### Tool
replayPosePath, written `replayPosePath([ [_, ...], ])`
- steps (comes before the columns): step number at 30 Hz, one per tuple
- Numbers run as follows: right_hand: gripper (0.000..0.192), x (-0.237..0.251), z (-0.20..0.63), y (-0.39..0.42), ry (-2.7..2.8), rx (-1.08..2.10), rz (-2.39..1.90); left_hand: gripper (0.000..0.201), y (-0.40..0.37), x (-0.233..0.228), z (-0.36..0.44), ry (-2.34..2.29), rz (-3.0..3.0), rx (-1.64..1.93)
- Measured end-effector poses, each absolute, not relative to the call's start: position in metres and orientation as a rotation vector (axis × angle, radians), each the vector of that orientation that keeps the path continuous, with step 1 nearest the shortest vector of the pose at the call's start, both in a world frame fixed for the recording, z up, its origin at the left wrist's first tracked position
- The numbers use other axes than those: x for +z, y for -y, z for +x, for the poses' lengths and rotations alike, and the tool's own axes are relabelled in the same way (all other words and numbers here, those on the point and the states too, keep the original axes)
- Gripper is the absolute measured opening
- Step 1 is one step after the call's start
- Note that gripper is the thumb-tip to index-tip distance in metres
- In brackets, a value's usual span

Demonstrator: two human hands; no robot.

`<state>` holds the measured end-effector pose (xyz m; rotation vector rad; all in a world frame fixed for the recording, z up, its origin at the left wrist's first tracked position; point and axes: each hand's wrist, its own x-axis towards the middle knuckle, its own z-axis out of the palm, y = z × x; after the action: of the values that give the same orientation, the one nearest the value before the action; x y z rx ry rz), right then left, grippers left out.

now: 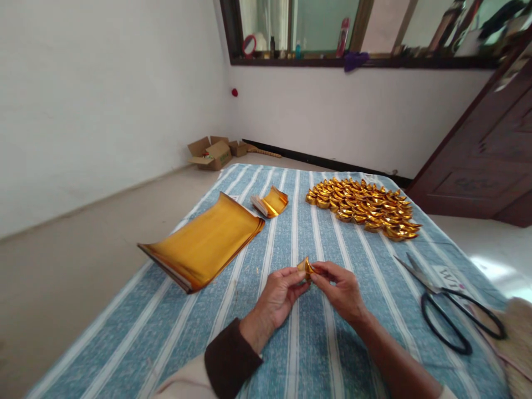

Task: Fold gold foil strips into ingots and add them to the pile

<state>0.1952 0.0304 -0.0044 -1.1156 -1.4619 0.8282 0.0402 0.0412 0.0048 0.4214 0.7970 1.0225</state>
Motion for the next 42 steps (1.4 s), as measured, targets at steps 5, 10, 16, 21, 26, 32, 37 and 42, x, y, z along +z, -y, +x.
replayPosePath([
  [5, 0.024, -0.007, 0.196, -0.031, 1.380, 0.961, -1.128, 0.018, -0.040, 0.007, 0.040, -0.791, 0.396, 1.031],
  [10, 0.028, -0.012, 0.196, -0.030, 1.330, 1.045, -1.099, 0.017, -0.040, 0.010, 0.041, -0.772, 0.397, 1.023],
  [16, 0.030, -0.016, 0.197, -0.029, 1.357, 1.019, -1.101, 0.016, -0.040, 0.006, 0.042, -0.772, 0.394, 1.038],
  [21, 0.021, -0.009, 0.199, -0.028, 1.475, 0.797, -1.105, 0.012, -0.039, 0.007, 0.042, -0.778, 0.371, 1.047],
  [26, 0.017, -0.005, 0.199, -0.026, 1.683, 0.489, -1.043, 0.007, -0.039, 0.010, 0.042, -0.757, 0.356, 1.041],
  [32, 0.018, -0.006, 0.198, -0.024, 1.764, 0.348, -1.044, 0.008, -0.040, 0.008, 0.043, -0.736, 0.371, 1.018],
  [37, 0.019, -0.004, 0.196, -0.024, 1.779, 0.332, -1.017, 0.008, -0.039, 0.009, 0.043, -0.749, 0.361, 1.002],
  [42, 0.019, -0.003, 0.195, -0.024, 1.758, 0.369, -0.996, 0.006, -0.039, 0.011, 0.043, -0.758, 0.351, 1.002],
])
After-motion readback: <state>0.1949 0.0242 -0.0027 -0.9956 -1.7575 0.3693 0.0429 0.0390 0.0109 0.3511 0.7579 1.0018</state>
